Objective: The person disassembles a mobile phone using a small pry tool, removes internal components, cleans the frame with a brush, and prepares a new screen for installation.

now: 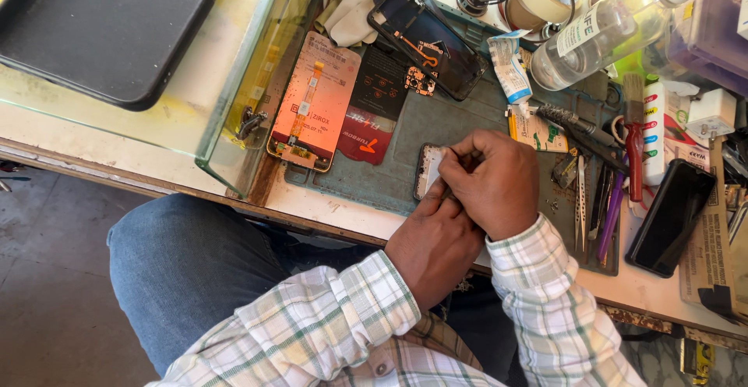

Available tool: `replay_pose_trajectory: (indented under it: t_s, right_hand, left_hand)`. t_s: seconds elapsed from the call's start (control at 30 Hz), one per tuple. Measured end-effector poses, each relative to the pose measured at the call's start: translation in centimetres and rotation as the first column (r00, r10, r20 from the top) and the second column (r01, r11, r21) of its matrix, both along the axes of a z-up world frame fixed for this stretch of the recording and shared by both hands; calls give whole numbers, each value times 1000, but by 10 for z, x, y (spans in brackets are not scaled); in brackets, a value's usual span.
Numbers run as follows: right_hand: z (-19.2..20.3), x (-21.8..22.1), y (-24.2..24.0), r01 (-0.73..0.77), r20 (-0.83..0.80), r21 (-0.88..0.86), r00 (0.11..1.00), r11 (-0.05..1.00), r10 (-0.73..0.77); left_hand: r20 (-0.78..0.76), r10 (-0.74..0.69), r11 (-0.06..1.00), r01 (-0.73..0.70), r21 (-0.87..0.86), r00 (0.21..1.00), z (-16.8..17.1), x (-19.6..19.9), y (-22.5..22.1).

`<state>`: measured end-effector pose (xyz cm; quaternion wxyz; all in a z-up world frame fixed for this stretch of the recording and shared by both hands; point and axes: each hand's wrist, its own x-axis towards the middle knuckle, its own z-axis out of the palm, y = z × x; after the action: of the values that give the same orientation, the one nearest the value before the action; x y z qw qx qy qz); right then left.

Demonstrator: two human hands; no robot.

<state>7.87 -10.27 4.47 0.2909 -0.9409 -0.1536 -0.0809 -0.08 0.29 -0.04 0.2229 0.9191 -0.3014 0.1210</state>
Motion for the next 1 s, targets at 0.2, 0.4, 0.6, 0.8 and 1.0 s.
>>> replay_pose_trajectory:
  t_s: [0.2, 0.4, 0.6, 0.8, 1.0]
  right_hand:
    - [1, -1, 1, 19, -53, 40, 998, 999, -17]
    - [-1, 3, -1, -42, -87, 158, 995, 986, 56]
    - [-6, 5, -9, -148, -64, 151, 985, 977, 159]
    - [-2, 5, -34, -69, 18, 273, 998, 960, 67]
    - [1, 5, -54, -95, -54, 240, 992, 966, 111]
  left_hand:
    - [22, 17, 1000, -17, -4, 1000, -2, 0, -2]
    - [35, 5, 1000, -5, -5, 999, -5, 1, -3]
    - [-72, -21, 999, 19, -26, 997, -7, 2, -5]
    - [-51, -49, 996, 45, -74, 998, -2, 3, 3]
    - [-151, -119, 992, 109, -69, 981, 13, 4, 7]
